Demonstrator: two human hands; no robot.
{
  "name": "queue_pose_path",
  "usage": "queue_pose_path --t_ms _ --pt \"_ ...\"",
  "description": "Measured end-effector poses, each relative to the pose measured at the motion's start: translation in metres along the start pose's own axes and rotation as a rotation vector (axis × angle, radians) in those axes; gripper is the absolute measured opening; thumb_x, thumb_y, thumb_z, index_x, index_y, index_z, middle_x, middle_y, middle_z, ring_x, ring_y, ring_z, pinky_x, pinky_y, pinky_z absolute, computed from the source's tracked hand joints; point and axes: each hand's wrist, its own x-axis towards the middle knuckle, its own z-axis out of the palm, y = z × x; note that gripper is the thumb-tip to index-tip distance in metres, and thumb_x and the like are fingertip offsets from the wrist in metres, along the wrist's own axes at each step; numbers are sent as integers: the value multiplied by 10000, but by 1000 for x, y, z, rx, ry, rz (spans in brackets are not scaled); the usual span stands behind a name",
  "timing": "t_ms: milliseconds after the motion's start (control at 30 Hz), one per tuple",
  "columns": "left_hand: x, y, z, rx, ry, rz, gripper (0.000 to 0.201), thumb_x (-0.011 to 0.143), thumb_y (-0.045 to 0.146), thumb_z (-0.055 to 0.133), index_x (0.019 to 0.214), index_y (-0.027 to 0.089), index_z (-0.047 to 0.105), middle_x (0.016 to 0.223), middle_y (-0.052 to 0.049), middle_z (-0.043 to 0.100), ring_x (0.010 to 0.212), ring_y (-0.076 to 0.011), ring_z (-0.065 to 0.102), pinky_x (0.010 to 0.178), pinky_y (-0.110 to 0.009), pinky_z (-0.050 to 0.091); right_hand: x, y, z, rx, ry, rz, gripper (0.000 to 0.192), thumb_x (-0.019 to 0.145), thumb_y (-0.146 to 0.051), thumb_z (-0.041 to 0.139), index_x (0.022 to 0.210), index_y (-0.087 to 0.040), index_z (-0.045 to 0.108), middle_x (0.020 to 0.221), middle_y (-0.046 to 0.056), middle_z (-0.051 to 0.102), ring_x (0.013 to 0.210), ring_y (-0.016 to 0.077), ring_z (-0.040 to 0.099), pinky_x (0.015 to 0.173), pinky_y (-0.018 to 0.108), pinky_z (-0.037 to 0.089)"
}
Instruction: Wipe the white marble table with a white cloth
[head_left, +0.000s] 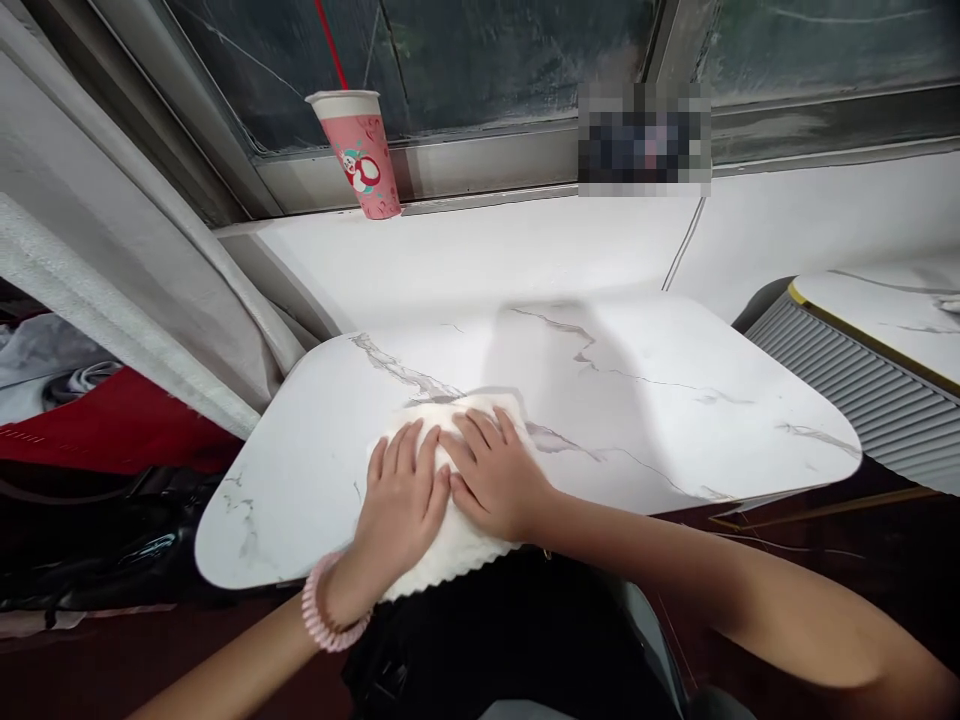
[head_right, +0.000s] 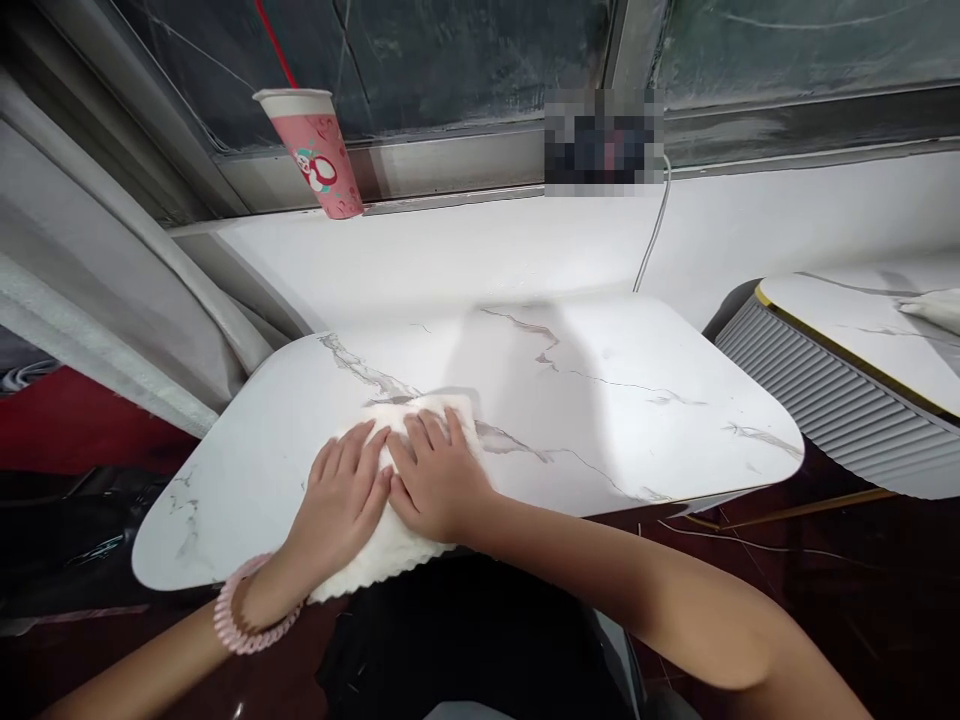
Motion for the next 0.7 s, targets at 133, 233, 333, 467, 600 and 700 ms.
queue_pose_path --t_ms 133,233,333,467,600,700 --pt "1 20 1 -23 -12 30 481 1002 321 275 1434 155 408 1429 -187 500 1362 -326 422 1129 -565 299 -17 9 -9 -2 6 13 488 962 -292 405 1392 -89 516 1437 210 496 1355 338 377 1164 595 202" --pt "20 21 9 -20 -31 45 493 1002 324 245 1403 112 439 1414 -212 503 1359 -344 414 1119 -574 297 -8 27 -8 -4 4 30 484 954 -296 414 1381 -98 526 1420 203 513 1339 335 387 1156 596 205" --pt "58 13 24 -4 -39 29 503 999 330 236 1372 75 458 1403 -242 496 1339 -366 422 1105 -584 296 18 59 -2 -27 -30 26 477 959 -296 397 1377 -105 524 1414 191 518 1320 329 402 1149 584 203" --pt "126 -3 48 -23 -61 38 454 985 308 288 1342 97 472 1381 -233 514 1314 -341 442 1099 -552 312 64 109 5 -60 -89 82 461 972 -268 350 1381 -126 508 1439 170 494 1326 309 391 1139 558 211" --pt "185 -15 69 -83 -71 24 396 975 284 333 1313 155 494 1375 -186 530 1316 -302 446 1106 -508 318 97 146 9 -64 -91 187 467 980 -240 308 1404 -143 478 1440 152 492 1327 284 390 1144 534 206" --pt "212 -16 80 -112 -85 24 387 973 276 346 1311 166 500 1398 -166 526 1332 -289 434 1120 -496 303 108 164 9 -84 -92 251 469 982 -241 313 1421 -162 460 1459 132 480 1348 269 378 1156 512 204"
